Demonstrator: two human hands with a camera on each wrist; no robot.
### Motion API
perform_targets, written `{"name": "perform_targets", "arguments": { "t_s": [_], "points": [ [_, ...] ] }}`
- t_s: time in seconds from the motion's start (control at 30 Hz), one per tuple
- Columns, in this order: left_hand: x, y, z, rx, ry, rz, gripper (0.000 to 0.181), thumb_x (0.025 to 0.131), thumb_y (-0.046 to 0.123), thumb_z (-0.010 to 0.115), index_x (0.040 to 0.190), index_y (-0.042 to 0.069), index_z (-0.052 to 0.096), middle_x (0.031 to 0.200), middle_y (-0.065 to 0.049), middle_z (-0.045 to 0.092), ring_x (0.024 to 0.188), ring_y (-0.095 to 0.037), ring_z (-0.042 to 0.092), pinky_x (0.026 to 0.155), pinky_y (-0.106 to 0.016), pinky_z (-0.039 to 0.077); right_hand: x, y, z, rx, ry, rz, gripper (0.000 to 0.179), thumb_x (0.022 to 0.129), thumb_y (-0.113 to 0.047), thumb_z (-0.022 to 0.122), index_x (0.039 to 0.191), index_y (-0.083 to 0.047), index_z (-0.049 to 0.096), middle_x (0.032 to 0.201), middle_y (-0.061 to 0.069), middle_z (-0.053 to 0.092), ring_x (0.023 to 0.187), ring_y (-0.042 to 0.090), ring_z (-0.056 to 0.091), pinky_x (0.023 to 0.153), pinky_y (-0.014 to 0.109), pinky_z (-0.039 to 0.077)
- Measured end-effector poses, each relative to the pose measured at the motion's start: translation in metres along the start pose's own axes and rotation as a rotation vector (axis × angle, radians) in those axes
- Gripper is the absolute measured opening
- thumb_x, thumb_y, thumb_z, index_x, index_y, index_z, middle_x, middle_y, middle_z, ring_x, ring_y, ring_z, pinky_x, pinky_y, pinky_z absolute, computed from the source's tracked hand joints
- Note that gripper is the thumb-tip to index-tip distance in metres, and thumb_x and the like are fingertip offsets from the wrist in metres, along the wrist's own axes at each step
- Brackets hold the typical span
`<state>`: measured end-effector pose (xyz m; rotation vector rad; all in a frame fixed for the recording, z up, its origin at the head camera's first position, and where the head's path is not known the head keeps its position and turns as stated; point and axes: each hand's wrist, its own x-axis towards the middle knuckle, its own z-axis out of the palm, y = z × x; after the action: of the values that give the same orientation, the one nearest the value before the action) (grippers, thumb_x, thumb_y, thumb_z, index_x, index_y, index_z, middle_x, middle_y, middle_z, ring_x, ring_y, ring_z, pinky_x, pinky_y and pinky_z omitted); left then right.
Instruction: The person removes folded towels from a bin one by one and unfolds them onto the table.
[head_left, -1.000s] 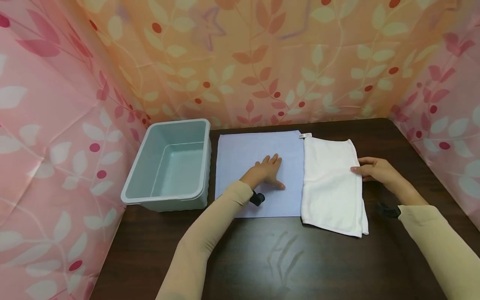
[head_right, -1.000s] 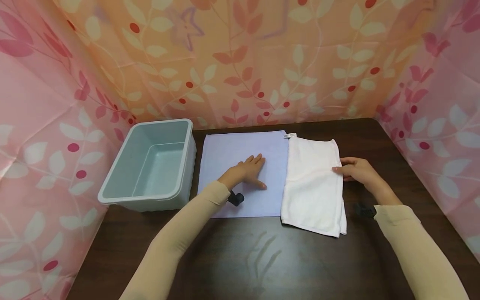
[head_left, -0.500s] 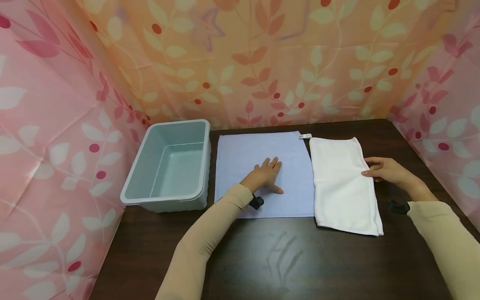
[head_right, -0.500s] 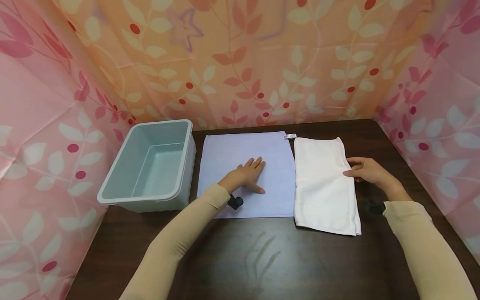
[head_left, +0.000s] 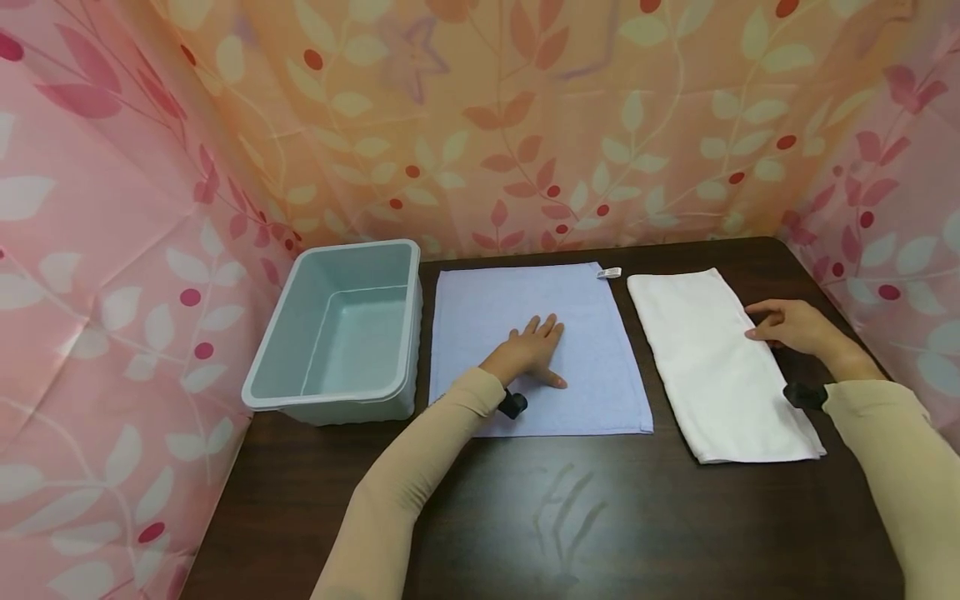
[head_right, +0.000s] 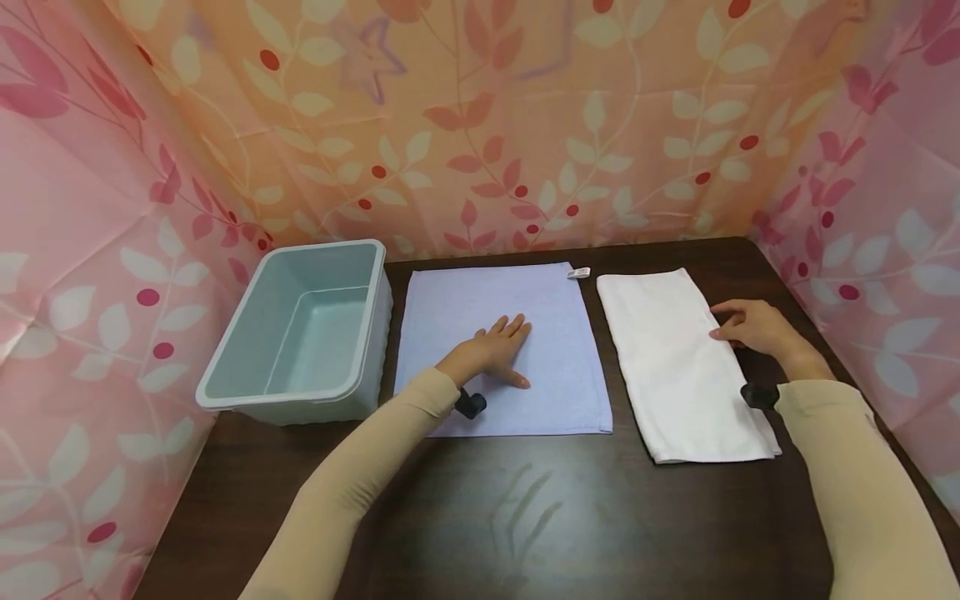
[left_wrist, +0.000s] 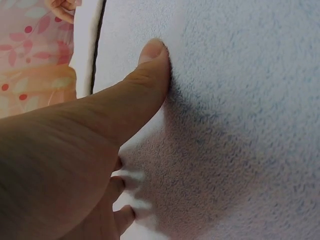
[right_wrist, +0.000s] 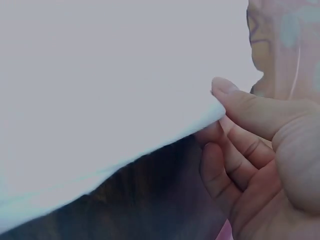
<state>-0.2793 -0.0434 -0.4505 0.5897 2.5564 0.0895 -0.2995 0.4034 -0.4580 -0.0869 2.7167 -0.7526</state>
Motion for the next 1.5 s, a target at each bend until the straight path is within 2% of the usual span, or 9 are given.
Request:
{"name": "perform_targets", "arguments": {
  "t_s": [0.27,0.53,0.93,1.2,1.3,1.37,1.5],
  "points": [
    [0.000,0.001,0.002,-0.001,0.009,0.001,0.110,0.083,0.058,0.071,0.161,0.017,0.005,0.170,-0.002,-0.005,0.158,-0.028,-0.003,0.125,-0.056,0.014,-0.001,0.006,-0.002,0.005,-0.016,0.057,0.070,0.089,-0.036,0.072,0.134,0.011,0.045,0.078,0.005,0.066,0.070,0.018,0.062,0.064,0.030,0.053],
    [-0.001,0.000,0.002,0.004,0.015,-0.009,0.110,0.083,0.058,0.071,0.161,0.017,0.006,0.170,-0.002,-0.003,0.158,-0.027,-0.002,0.126,-0.056,0.014,-0.001,0.007,0.001,0.020,-0.008,0.056,0.068,0.089,-0.032,0.073,0.133,0.011,0.045,0.076,0.003,0.067,0.067,0.018,0.064,0.062,0.030,0.056],
    [-0.002,0.000,0.003,0.002,0.031,0.008,0.108,0.083,0.058,0.070,0.161,0.016,0.008,0.170,-0.003,-0.002,0.158,-0.027,0.000,0.126,-0.055,0.015,-0.004,0.013,0.001,0.058,-0.004,0.072,0.058,0.087,-0.028,0.074,0.118,0.014,0.049,0.072,-0.001,0.065,0.064,0.017,0.064,0.060,0.031,0.058],
    [-0.005,0.002,0.003,0.021,0.042,0.017,0.106,0.084,0.057,0.069,0.161,0.016,0.009,0.170,-0.003,-0.001,0.158,-0.027,0.002,0.126,-0.053,0.017,-0.007,0.012,-0.002,0.052,0.008,0.099,0.054,0.085,-0.030,0.076,0.110,0.013,0.054,0.074,0.004,0.064,0.064,0.017,0.064,0.062,0.035,0.060],
    [-0.008,0.010,0.005,0.086,0.070,0.056,0.102,0.086,0.055,0.069,0.161,0.015,0.011,0.170,-0.003,0.002,0.158,-0.026,0.006,0.126,-0.050,0.020,-0.009,0.007,-0.006,0.039,0.020,0.120,0.055,0.083,-0.032,0.078,0.107,0.012,0.055,0.080,0.013,0.064,0.066,0.020,0.064,0.064,0.039,0.061],
    [-0.013,0.019,0.007,0.130,0.090,0.110,0.098,0.089,0.052,0.067,0.160,0.015,0.012,0.170,-0.003,0.005,0.158,-0.025,0.008,0.125,-0.048,0.022,-0.009,0.003,-0.010,0.021,0.057,0.125,0.058,0.083,-0.036,0.078,0.110,0.011,0.056,0.087,0.023,0.064,0.070,0.025,0.065,0.067,0.044,0.060],
    [-0.027,0.035,0.012,0.196,0.106,0.255,0.087,0.095,0.049,0.060,0.160,0.017,0.012,0.170,-0.001,0.008,0.157,-0.023,0.011,0.125,-0.043,0.025,-0.002,-0.010,-0.011,0.014,0.203,0.086,0.058,0.090,-0.036,0.070,0.123,0.009,0.055,0.106,0.035,0.062,0.088,0.041,0.063,0.080,0.060,0.052]
  ]
}}
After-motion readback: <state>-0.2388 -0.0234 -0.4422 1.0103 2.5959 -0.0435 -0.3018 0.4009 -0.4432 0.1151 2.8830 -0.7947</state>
